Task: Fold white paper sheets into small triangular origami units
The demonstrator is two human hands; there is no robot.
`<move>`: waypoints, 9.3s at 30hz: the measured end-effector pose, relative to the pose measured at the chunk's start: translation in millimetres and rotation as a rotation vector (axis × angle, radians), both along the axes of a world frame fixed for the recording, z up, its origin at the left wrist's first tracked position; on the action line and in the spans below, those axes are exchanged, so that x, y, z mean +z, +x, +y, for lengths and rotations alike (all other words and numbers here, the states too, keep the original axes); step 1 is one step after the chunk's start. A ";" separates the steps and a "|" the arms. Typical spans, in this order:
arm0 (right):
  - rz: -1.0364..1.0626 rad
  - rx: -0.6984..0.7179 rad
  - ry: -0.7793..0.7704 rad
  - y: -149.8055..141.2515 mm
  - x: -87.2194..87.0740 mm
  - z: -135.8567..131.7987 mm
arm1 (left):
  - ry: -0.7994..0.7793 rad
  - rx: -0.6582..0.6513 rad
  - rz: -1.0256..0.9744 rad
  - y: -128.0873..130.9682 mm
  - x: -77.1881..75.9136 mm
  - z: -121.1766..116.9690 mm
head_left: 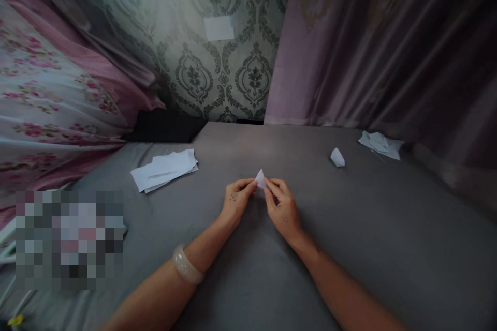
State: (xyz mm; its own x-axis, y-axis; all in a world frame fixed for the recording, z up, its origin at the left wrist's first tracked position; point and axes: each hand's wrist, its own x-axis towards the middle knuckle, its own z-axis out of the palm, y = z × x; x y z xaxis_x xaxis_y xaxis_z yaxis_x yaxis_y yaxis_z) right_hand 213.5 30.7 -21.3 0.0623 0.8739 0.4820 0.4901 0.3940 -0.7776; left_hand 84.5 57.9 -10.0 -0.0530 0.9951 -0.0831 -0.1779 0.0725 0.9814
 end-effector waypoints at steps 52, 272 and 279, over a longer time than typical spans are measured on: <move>0.664 0.261 -0.588 24.1 10.6 16.5 | 0.046 -0.217 0.084 -2.6 8.1 -8.8; -0.159 -0.075 -0.328 7.0 23.8 -0.8 | 0.491 -0.648 0.668 -28.5 8.7 13.4; -0.162 -0.039 -0.309 8.3 23.1 -0.3 | 0.413 -0.707 0.571 -30.3 15.2 12.8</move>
State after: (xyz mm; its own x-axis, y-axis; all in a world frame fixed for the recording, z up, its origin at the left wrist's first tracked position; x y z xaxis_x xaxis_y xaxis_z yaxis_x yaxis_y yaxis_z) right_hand 221.8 30.4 1.8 0.0434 0.9786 0.2012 0.6269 0.1302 -0.7681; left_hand 54.1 70.8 5.1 0.6384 0.7587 0.1295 0.2810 -0.3864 0.8785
